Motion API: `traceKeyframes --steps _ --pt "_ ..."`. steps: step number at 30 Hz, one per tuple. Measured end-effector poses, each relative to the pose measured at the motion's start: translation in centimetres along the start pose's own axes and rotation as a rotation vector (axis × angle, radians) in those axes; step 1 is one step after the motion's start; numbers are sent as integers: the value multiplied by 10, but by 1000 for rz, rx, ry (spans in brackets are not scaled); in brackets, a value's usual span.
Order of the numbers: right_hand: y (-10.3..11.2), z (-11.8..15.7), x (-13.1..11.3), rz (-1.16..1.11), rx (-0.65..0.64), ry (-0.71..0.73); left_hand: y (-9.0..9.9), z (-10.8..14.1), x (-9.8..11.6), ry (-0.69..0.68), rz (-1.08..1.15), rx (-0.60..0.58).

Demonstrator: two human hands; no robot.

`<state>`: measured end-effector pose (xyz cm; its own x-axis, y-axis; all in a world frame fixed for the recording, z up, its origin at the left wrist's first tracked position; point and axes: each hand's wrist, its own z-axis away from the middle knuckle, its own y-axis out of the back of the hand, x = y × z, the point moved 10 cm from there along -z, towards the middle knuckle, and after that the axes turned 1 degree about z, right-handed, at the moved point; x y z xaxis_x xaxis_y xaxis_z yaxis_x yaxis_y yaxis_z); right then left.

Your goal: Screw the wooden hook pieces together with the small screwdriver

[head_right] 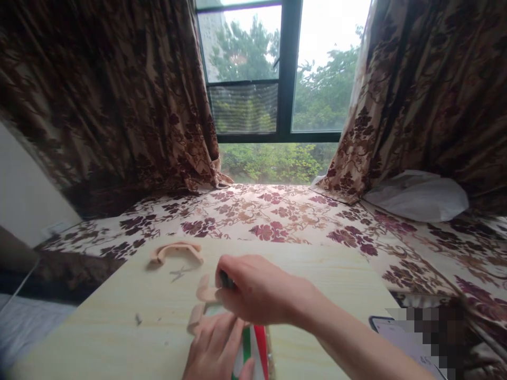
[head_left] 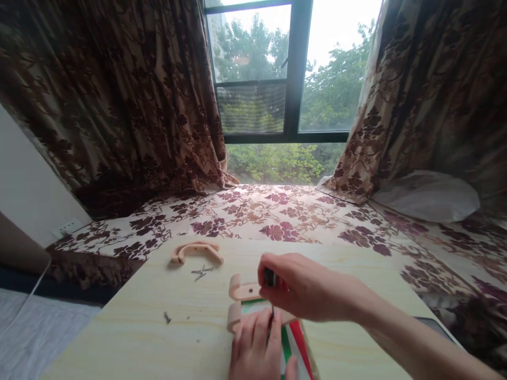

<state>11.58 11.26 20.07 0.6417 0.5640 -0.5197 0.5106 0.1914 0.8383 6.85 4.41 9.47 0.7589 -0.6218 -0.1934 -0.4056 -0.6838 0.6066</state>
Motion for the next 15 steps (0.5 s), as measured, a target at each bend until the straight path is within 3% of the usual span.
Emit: traceKeyframes --steps 2,3,7,8,11,15 --pt "-1 -2 -10 50 -123 45 11 0 -16 237 25 135" --pt "-1 -2 -13 78 -178 54 11 0 -15 267 58 155" --pt "-6 -5 -16 156 -303 87 8 -1 -6 227 55 164" --pt "-8 -7 -16 164 -316 104 -1 -2 0 157 67 82" --pt "-14 -14 -11 188 -322 109 7 8 -22 335 45 200" --pt "-11 -19 -5 211 -304 46 -8 12 -16 236 77 50"
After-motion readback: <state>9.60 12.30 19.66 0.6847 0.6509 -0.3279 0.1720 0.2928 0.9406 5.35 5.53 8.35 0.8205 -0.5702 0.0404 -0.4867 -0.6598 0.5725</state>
